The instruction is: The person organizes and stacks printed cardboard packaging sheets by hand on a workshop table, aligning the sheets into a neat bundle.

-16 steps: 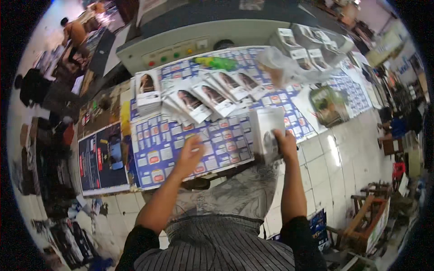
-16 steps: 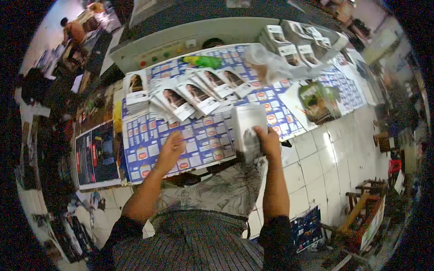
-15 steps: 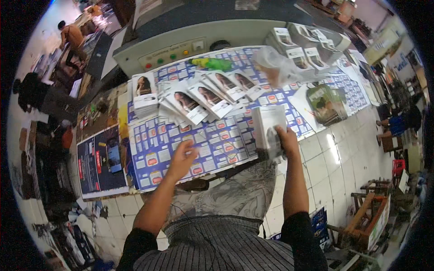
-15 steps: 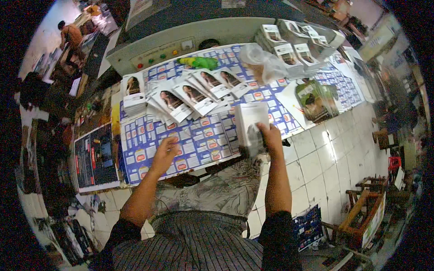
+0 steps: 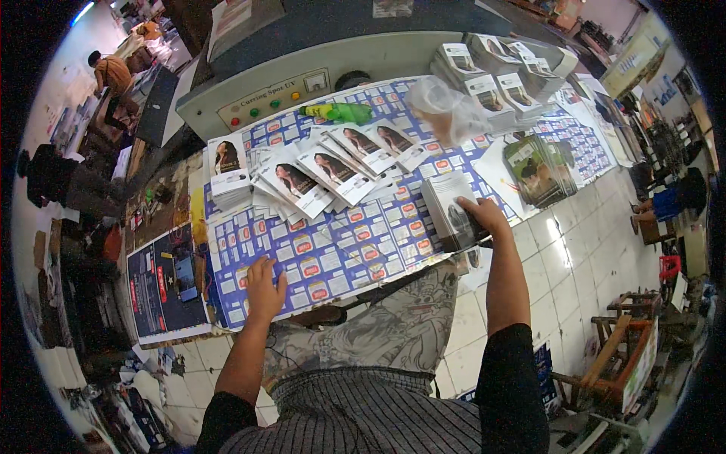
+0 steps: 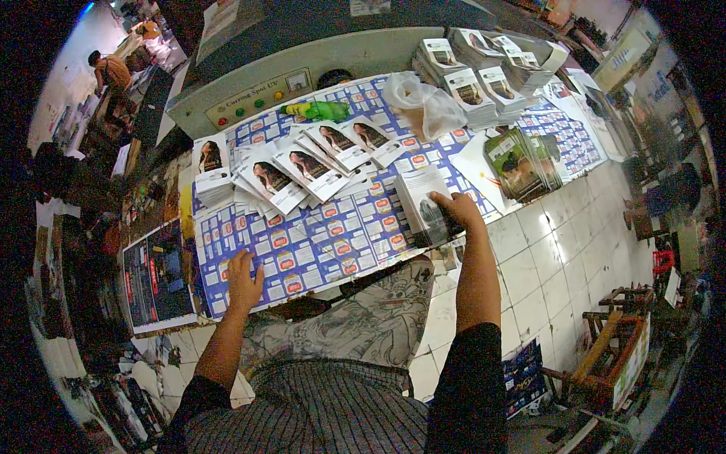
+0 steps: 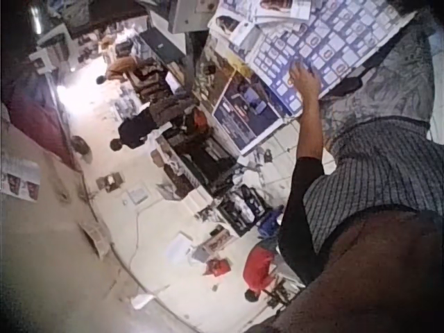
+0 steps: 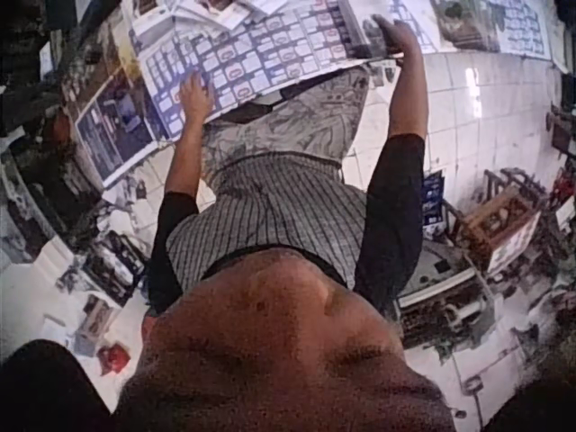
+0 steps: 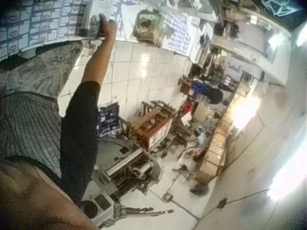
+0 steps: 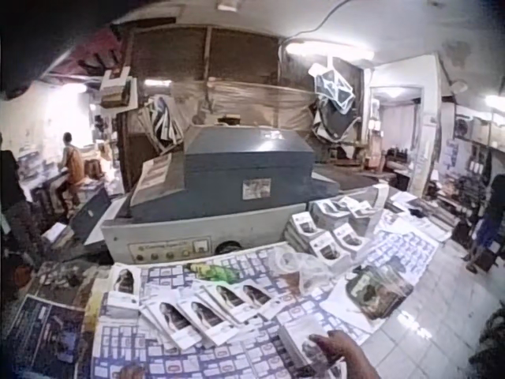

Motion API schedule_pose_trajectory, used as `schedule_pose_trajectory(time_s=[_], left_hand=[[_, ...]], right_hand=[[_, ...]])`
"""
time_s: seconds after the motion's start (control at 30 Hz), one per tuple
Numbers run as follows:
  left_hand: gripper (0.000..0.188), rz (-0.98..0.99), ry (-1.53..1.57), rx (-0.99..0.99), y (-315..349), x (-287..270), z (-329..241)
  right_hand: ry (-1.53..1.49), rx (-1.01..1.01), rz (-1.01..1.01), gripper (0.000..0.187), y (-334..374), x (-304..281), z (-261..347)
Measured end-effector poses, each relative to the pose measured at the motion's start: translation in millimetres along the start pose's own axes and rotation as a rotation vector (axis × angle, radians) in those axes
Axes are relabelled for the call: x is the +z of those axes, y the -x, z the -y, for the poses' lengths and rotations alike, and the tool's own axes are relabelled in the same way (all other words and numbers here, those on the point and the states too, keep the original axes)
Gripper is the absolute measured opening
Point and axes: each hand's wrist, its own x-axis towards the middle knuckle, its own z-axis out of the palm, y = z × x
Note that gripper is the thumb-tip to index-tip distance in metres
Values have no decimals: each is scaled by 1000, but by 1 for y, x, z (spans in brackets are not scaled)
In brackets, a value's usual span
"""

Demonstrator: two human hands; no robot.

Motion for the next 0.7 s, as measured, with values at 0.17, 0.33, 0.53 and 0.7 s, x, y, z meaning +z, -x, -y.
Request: schedule_pose_trajectory(time_s=[0.17,0.33,0.53,0.7], left_hand=[[42,-25,27,42,-4,5,-3],[42,-29,71,21,-4,1,-5],[42,-21,26,11,-3,1,-6],[42,-41,89,14,-1,-2,-3]], right_hand=[[152,-140,-155,93,3,-5,-2],[100,-127,-207,100,-2,-1,-7],[86,-204,-222,84,-5,-1,-21],[149,-279,-392,58,1,7,-18]])
